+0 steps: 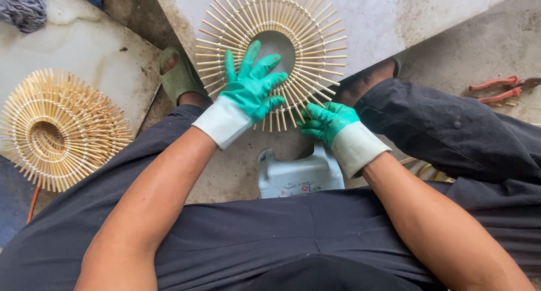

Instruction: The person picks up a bamboo frame, places it on a table, and scrapes the inner rim with a small blade before repeating the process with a second frame.

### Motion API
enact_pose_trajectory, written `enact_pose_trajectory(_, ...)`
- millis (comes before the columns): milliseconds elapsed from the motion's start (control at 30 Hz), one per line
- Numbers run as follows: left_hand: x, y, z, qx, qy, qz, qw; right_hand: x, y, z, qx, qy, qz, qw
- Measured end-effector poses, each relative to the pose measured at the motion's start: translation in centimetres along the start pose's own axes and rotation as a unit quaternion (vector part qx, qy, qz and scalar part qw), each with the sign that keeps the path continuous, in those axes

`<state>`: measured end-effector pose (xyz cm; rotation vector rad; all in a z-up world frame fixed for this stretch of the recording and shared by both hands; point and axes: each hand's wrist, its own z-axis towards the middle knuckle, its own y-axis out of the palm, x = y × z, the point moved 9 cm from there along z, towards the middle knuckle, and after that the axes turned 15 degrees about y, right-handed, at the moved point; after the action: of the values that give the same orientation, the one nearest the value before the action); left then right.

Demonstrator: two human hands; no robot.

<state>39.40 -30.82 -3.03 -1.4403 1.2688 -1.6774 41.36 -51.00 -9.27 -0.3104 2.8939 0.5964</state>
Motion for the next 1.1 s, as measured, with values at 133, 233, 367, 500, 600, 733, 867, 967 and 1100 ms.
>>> enact_pose_trajectory(133, 0.7, -1.5, 0.2, -0.058, -0.026, 0.012, 0.998, 0.6, 0.2, -0.2, -0.004, 0.023, 0.014, 1.0)
enact_pose_trajectory(233, -0.1, -0.2, 0.1, -0.071, -0.083, -0.008, 0.994, 0.7, -0.2, 0.3, 0.003, 0.021, 0.016, 1.0)
enact_pose_trajectory(367, 0.1, -0.4, -0.1, -0.034, -0.107, -0.058, 0.992, 0.6, -0.3, 0.3, 0.023, 0.015, 0.011, 1.0)
enact_pose_trajectory(500, 0.8, -0.8, 0.0, 0.037, -0.075, -0.075, 0.994, 0.4, -0.3, 0.7, 0.0, -0.006, 0.011, 1.0)
enact_pose_trajectory(600, 0.5, -0.6, -0.3, 0.055, -0.074, -0.078, 0.993, 0.3, -0.4, 0.7, 0.011, -0.011, -0.002, 1.0)
enact_pose_trajectory(733, 0.0, -0.5, -0.5, 0.077, -0.039, -0.068, 0.994, 0.4, -0.4, 0.9, -0.014, -0.034, -0.013, 0.999)
enact_pose_trajectory(867, -1.0, -1.5, -0.6, 0.054, 0.0, -0.053, 0.997, 0.2, 0.4, 0.3, -0.012, 0.016, 0.035, 0.999)
enact_pose_trajectory(967, -0.4, -1.6, -0.2, 0.012, 0.001, -0.044, 0.999, -0.1, 0.2, 0.4, -0.015, 0.005, 0.014, 1.0)
enact_pose_trajectory(1100, -0.3, -0.7, 0.8, 0.001, -0.06, -0.059, 0.996, -0.3, 0.4, 0.7, -0.022, -0.013, 0.007, 1.0)
